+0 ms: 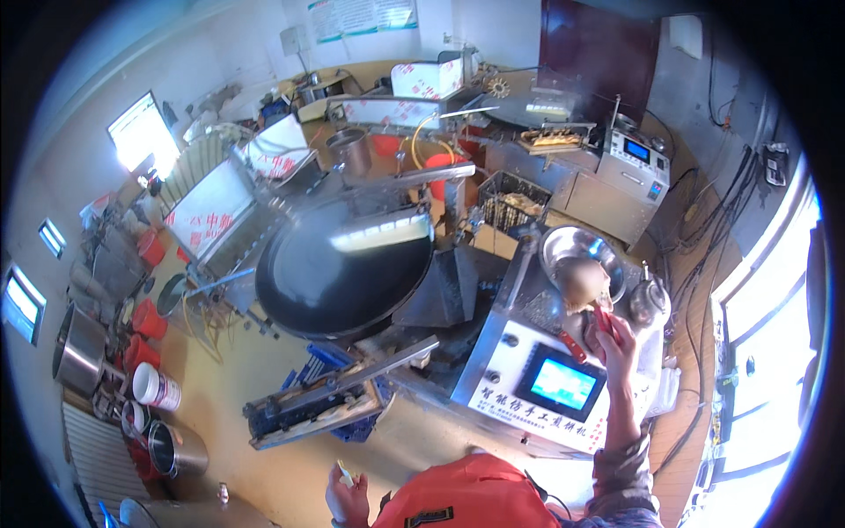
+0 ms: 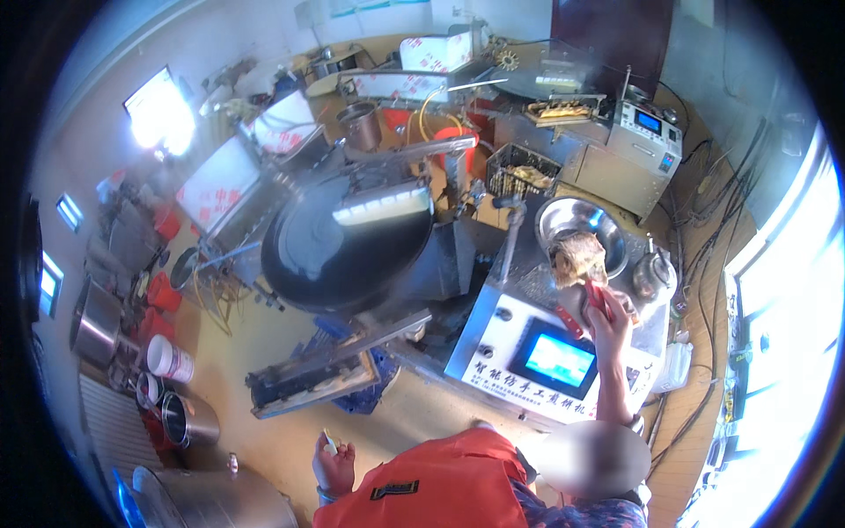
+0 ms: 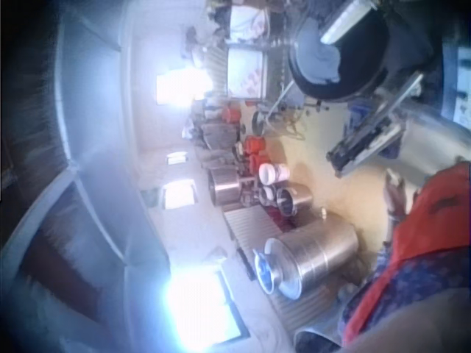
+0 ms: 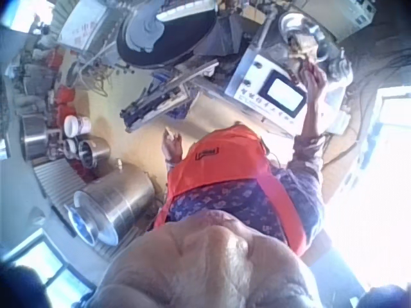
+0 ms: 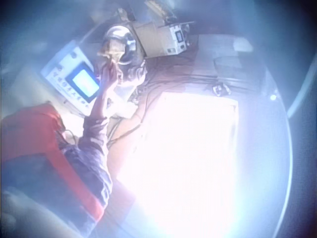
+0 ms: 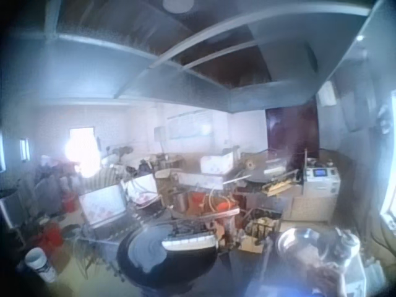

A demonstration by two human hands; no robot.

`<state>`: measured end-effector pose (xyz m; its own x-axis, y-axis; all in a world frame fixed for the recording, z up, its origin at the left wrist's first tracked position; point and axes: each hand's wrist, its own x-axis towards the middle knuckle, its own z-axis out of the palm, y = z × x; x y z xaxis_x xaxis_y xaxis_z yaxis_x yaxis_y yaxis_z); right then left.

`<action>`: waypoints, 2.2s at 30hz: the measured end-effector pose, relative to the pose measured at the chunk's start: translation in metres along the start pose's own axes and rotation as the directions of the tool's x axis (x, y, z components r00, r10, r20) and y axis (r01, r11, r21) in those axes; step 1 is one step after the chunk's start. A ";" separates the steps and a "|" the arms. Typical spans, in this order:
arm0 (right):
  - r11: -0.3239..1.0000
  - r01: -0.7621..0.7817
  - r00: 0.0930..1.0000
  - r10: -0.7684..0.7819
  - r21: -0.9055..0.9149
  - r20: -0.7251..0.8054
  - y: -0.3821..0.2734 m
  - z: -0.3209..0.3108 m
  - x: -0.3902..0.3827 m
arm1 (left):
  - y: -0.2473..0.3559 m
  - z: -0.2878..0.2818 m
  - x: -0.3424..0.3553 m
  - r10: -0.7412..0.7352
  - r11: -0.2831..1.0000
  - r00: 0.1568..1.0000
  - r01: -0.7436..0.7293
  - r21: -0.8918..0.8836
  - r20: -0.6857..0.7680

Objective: The person prepares crepes in a commercial kitchen. They handle dough, operate a crepe-making machine, and use a ladle to pour batter onto a hot griddle. They also check a large mixing bowl containing batter.

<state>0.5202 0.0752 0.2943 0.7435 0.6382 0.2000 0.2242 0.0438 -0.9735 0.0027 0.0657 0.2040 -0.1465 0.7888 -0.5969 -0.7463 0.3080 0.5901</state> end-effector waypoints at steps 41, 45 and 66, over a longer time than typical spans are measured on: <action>0.687 -0.710 -0.064 0.156 -0.155 0.986 -0.034 0.177 -0.285 | -0.025 0.010 -0.092 0.666 0.292 0.620 -0.729 0.620 0.415; 0.668 -0.724 -0.109 0.138 -0.174 0.984 -0.039 0.203 -0.323 | 0.000 -0.028 -0.103 0.707 0.330 0.618 -0.718 0.613 0.343; 0.882 -0.340 -0.491 0.130 -0.327 0.862 -0.077 0.411 -0.489 | 0.144 -0.191 -0.080 0.835 0.311 0.549 -0.534 0.786 0.042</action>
<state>-0.1193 0.0758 0.2266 -0.8785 0.3549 -0.3198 0.1506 -0.4295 -0.8904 -0.2169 -0.0552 0.2327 -0.6763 0.7122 0.1880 0.3565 0.0932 0.9296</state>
